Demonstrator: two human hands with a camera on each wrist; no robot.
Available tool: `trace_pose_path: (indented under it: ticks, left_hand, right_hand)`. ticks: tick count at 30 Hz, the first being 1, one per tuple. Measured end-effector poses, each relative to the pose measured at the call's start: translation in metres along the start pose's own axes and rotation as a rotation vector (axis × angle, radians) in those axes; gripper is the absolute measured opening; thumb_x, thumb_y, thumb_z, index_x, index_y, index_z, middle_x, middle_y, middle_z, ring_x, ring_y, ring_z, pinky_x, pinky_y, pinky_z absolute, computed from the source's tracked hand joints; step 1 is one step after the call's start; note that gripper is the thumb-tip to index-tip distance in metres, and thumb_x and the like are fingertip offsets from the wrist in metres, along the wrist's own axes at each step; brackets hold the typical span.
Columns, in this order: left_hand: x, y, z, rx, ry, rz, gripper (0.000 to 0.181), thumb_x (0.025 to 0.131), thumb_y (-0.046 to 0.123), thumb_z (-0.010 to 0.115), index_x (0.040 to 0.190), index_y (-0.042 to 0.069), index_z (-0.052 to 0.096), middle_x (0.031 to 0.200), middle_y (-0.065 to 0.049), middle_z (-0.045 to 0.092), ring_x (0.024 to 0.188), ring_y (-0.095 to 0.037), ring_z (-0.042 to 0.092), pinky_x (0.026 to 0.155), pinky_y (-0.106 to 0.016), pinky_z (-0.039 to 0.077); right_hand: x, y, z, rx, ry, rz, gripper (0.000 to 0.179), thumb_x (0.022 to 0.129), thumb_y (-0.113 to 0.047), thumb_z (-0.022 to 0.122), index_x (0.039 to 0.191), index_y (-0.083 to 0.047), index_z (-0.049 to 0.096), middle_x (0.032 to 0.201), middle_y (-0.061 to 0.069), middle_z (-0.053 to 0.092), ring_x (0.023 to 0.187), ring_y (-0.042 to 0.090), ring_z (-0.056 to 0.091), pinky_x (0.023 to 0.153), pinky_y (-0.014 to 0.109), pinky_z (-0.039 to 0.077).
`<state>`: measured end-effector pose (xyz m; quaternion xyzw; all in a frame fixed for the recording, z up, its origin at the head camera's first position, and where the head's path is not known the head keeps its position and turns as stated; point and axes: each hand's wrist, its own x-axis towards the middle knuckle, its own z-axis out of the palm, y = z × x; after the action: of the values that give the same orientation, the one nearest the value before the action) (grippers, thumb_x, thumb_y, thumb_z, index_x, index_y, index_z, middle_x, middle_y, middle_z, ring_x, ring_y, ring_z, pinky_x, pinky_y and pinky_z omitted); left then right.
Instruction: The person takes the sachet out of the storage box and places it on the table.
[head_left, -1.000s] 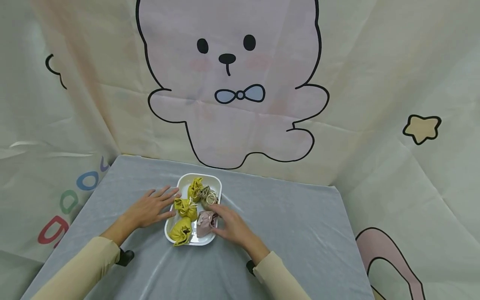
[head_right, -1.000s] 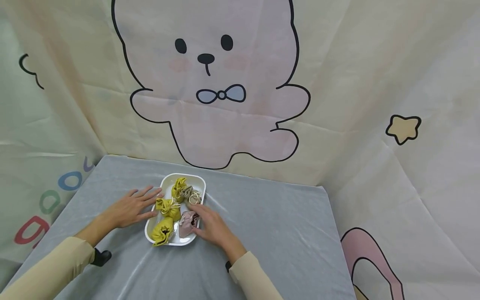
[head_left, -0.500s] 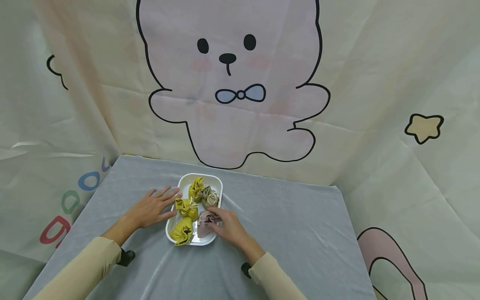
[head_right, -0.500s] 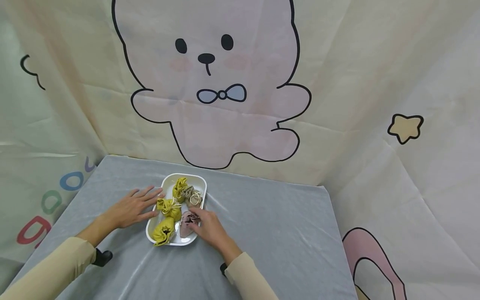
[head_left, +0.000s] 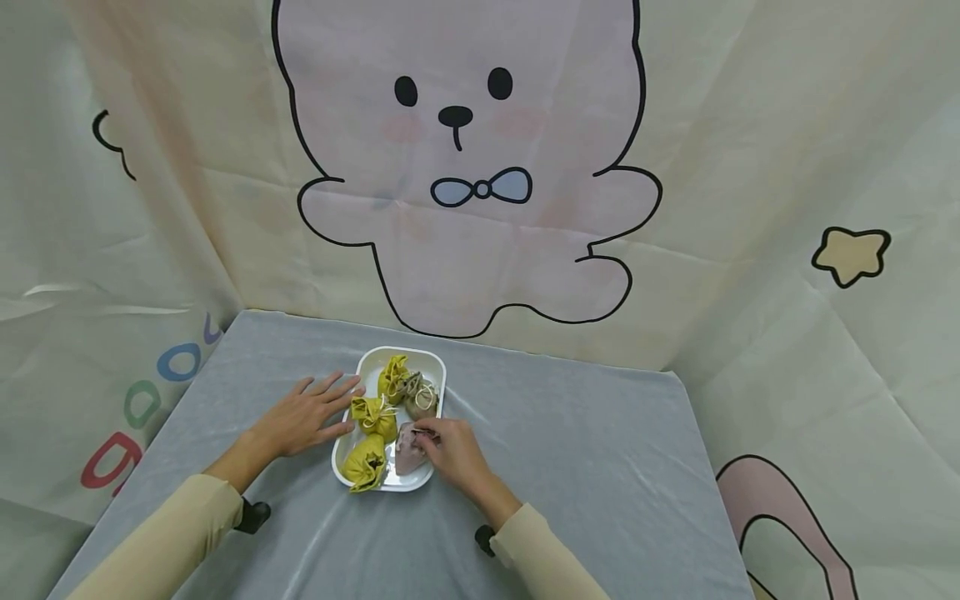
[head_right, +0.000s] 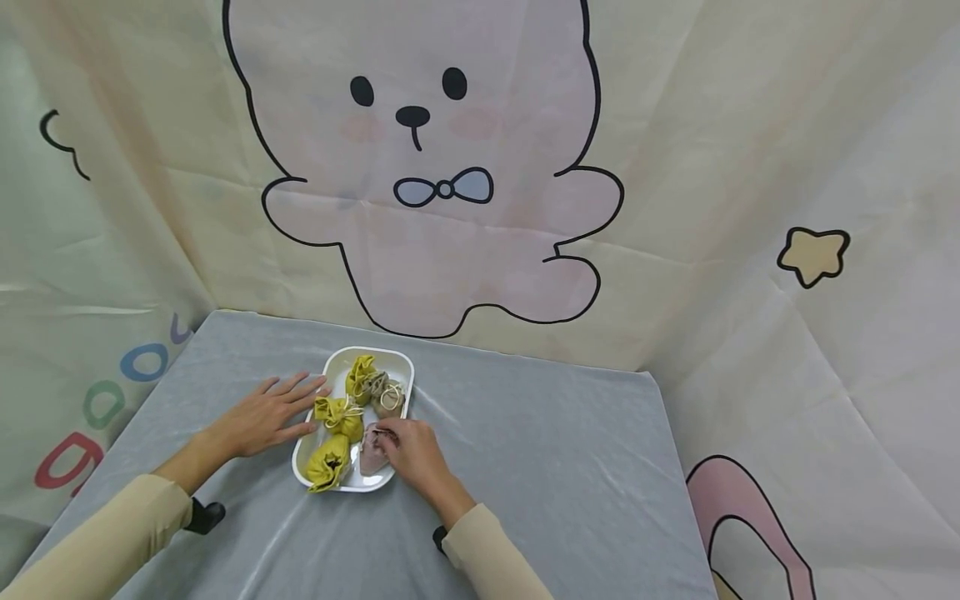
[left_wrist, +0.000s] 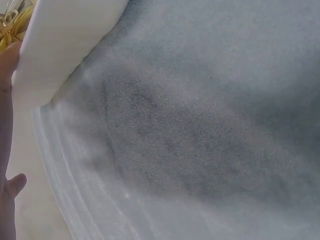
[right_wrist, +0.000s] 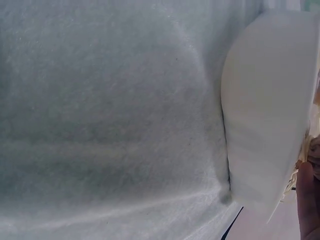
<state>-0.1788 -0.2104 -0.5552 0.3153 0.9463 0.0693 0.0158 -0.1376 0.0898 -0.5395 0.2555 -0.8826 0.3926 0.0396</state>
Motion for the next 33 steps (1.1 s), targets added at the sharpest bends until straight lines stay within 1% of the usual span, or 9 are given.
trace_pose_path:
  ticks: [6, 12, 15, 20, 25, 29, 31, 33]
  left_hand:
    - [-0.001, 0.001, -0.001, 0.002, 0.007, 0.003, 0.063, 0.099, 0.051, 0.056, 0.150, 0.015, 0.047, 0.160, -0.007, 0.034, 0.146, -0.035, 0.029, 0.108, -0.065, 0.028]
    - [-0.001, 0.001, 0.000, 0.014, 0.008, 0.007, 0.063, 0.099, 0.051, 0.055, 0.150, 0.015, 0.047, 0.160, -0.007, 0.034, 0.146, -0.035, 0.029, 0.108, -0.065, 0.029]
    - [0.000, 0.000, 0.001, 0.014, 0.009, 0.011, 0.063, 0.099, 0.052, 0.054, 0.151, 0.016, 0.046, 0.160, -0.007, 0.034, 0.146, -0.035, 0.029, 0.108, -0.065, 0.029]
    - [0.000, 0.000, 0.000, 0.015, 0.014, 0.018, 0.064, 0.100, 0.053, 0.052, 0.150, 0.015, 0.047, 0.160, -0.007, 0.035, 0.146, -0.035, 0.030, 0.108, -0.065, 0.029]
    - [0.000, 0.000, 0.000, 0.008, 0.015, 0.024, 0.063, 0.100, 0.052, 0.052, 0.150, 0.014, 0.047, 0.160, -0.008, 0.035, 0.146, -0.036, 0.030, 0.108, -0.065, 0.029]
    - [0.000, 0.001, -0.001, 0.007, 0.010, 0.021, 0.063, 0.100, 0.053, 0.052, 0.150, 0.014, 0.047, 0.160, -0.008, 0.035, 0.146, -0.036, 0.029, 0.108, -0.065, 0.029]
    - [0.000, 0.001, -0.001, 0.007, 0.006, 0.017, 0.063, 0.100, 0.052, 0.052, 0.150, 0.014, 0.047, 0.160, -0.008, 0.034, 0.146, -0.035, 0.029, 0.108, -0.065, 0.028]
    - [-0.001, 0.002, -0.002, 0.004, 0.002, 0.012, 0.063, 0.100, 0.051, 0.053, 0.150, 0.014, 0.047, 0.160, -0.008, 0.034, 0.146, -0.036, 0.029, 0.108, -0.065, 0.028]
  right_hand:
    - [-0.001, -0.003, -0.001, 0.012, 0.063, -0.014, 0.012, 0.087, -0.004, 0.074, 0.099, -0.002, 0.077, 0.093, 0.007, 0.076, 0.071, 0.008, 0.066, 0.063, 0.014, 0.050]
    - [0.001, -0.005, -0.001, -0.012, 0.087, -0.038, 0.012, 0.086, -0.005, 0.076, 0.098, -0.002, 0.078, 0.092, 0.006, 0.077, 0.069, 0.008, 0.066, 0.063, 0.013, 0.049]
    - [0.003, -0.007, -0.003, -0.020, 0.090, -0.036, 0.014, 0.086, -0.005, 0.076, 0.099, -0.002, 0.078, 0.092, 0.006, 0.077, 0.069, 0.008, 0.066, 0.063, 0.013, 0.049]
    - [0.005, -0.012, -0.011, -0.019, 0.134, -0.040, 0.017, 0.085, -0.004, 0.076, 0.102, -0.004, 0.078, 0.093, 0.006, 0.077, 0.068, 0.010, 0.066, 0.060, 0.014, 0.049]
    - [0.008, -0.017, -0.021, -0.042, 0.187, -0.045, 0.015, 0.085, -0.005, 0.077, 0.100, -0.005, 0.078, 0.089, 0.003, 0.076, 0.065, 0.007, 0.063, 0.057, 0.015, 0.046]
    - [0.012, -0.022, -0.030, -0.023, 0.212, -0.059, 0.013, 0.088, -0.005, 0.075, 0.100, -0.004, 0.078, 0.088, 0.004, 0.076, 0.068, 0.008, 0.064, 0.057, 0.016, 0.048]
    - [0.013, -0.022, -0.035, -0.013, 0.237, -0.078, 0.012, 0.088, -0.005, 0.075, 0.100, -0.003, 0.077, 0.088, 0.005, 0.076, 0.068, 0.009, 0.065, 0.057, 0.018, 0.050]
    - [0.014, -0.021, -0.040, -0.001, 0.280, -0.102, 0.011, 0.087, -0.003, 0.075, 0.098, -0.003, 0.077, 0.088, 0.006, 0.076, 0.066, 0.010, 0.065, 0.056, 0.021, 0.052]
